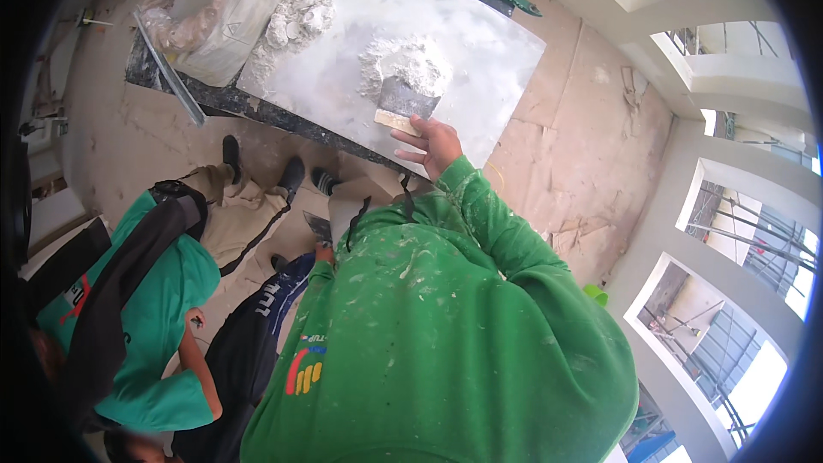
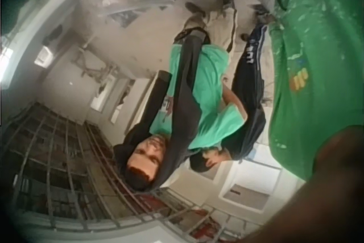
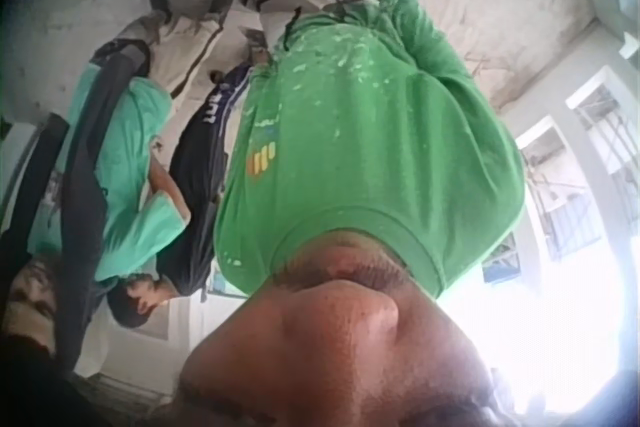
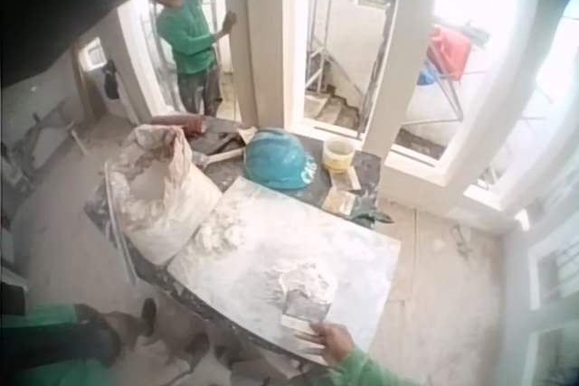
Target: The person mixes a white powder with water on a flat surface using a trowel and a smaller scraper. They pour water from a small container into a pile of powder and fold the mixture repeatedly to form a paste.
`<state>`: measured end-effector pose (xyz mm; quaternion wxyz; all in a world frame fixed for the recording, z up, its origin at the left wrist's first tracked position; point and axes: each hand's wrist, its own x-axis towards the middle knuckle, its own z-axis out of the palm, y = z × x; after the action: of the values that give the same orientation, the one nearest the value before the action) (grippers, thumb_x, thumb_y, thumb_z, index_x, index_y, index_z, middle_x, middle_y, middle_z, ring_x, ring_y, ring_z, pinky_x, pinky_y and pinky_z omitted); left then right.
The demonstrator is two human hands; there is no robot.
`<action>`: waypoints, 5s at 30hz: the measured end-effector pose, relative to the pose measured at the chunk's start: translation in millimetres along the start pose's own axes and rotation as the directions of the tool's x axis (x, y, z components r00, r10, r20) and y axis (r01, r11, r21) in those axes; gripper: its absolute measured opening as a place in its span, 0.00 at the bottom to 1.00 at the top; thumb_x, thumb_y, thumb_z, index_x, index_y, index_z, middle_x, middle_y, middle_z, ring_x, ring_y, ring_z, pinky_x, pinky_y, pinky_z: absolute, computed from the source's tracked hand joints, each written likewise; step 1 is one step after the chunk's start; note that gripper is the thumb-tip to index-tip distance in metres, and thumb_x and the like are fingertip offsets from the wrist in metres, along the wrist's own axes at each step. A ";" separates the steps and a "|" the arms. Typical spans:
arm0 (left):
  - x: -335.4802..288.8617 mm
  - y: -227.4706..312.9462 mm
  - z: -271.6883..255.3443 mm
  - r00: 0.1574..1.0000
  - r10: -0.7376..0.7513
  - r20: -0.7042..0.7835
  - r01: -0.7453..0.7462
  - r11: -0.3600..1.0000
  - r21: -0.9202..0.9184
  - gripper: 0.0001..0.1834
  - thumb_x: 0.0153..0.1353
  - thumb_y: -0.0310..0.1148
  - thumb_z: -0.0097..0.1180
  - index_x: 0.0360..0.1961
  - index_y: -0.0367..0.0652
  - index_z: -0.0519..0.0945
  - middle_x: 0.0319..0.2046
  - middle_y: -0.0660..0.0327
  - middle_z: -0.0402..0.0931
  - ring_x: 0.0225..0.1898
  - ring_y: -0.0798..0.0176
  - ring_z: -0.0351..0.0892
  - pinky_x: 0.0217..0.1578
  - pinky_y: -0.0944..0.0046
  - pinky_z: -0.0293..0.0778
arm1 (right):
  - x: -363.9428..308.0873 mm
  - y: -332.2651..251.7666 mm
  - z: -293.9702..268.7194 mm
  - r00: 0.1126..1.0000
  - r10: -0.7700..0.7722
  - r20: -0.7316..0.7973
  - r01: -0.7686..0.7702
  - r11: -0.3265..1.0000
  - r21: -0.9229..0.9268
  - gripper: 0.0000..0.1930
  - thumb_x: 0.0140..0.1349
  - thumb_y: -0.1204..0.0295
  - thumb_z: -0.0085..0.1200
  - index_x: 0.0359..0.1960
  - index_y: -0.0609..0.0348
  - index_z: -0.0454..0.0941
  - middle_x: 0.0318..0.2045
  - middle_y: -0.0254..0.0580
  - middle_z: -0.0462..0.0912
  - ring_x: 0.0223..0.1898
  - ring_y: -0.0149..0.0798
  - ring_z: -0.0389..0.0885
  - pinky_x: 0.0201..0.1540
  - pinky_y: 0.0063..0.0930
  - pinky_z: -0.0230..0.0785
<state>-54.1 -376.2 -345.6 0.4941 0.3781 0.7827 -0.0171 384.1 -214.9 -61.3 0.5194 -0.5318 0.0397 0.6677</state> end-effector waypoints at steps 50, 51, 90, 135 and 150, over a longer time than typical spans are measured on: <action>-20.2 -20.3 20.6 0.996 -0.032 -0.078 0.039 0.995 0.095 0.31 0.49 0.35 0.54 0.55 0.35 0.62 0.45 0.36 0.74 0.49 0.35 0.74 0.50 0.49 0.68 | 26.0 -40.0 -123.6 0.970 -0.232 -0.076 0.178 0.886 -0.427 0.14 0.55 0.71 0.61 0.38 0.68 0.75 0.32 0.42 0.78 0.33 0.39 0.82 0.32 0.39 0.83; -22.1 -18.9 25.0 0.995 -0.033 -0.092 0.040 0.997 0.072 0.30 0.50 0.34 0.53 0.54 0.35 0.62 0.43 0.36 0.74 0.47 0.35 0.74 0.49 0.48 0.68 | 32.2 -48.1 -134.2 0.971 -0.223 -0.082 0.162 0.875 -0.455 0.14 0.54 0.71 0.63 0.37 0.67 0.76 0.31 0.41 0.79 0.32 0.38 0.82 0.31 0.38 0.83; -95.8 19.6 34.0 0.972 -0.236 0.002 0.230 0.944 -0.236 0.26 0.55 0.38 0.49 0.52 0.33 0.64 0.37 0.39 0.76 0.39 0.40 0.78 0.41 0.48 0.72 | 194.0 -160.8 -32.4 0.704 -0.608 0.367 0.389 -0.102 -0.916 0.26 0.48 0.55 0.66 0.46 0.56 0.82 0.38 0.50 0.84 0.40 0.46 0.83 0.47 0.34 0.73; -88.6 3.0 54.4 0.962 -0.272 0.009 0.262 0.916 -0.305 0.26 0.53 0.31 0.48 0.54 0.39 0.60 0.34 0.45 0.72 0.31 0.48 0.75 0.30 0.52 0.71 | 170.6 -175.2 68.0 0.630 -0.020 0.776 0.754 -0.223 -0.618 0.18 0.50 0.65 0.64 0.44 0.53 0.82 0.38 0.44 0.85 0.39 0.45 0.83 0.46 0.33 0.73; -61.0 -29.8 58.4 0.987 -0.121 -0.108 0.103 0.982 -0.156 0.27 0.49 0.30 0.50 0.52 0.37 0.62 0.38 0.39 0.74 0.39 0.39 0.77 0.42 0.47 0.71 | 114.8 -141.0 9.2 0.713 -0.487 0.505 0.517 -0.123 -0.847 0.20 0.48 0.58 0.64 0.42 0.54 0.82 0.34 0.48 0.84 0.36 0.47 0.83 0.43 0.35 0.73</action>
<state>-14.1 -455.9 -337.9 0.4728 0.2955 0.8294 0.0360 493.8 -70.0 -73.1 0.2534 -0.6952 -0.6130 0.2770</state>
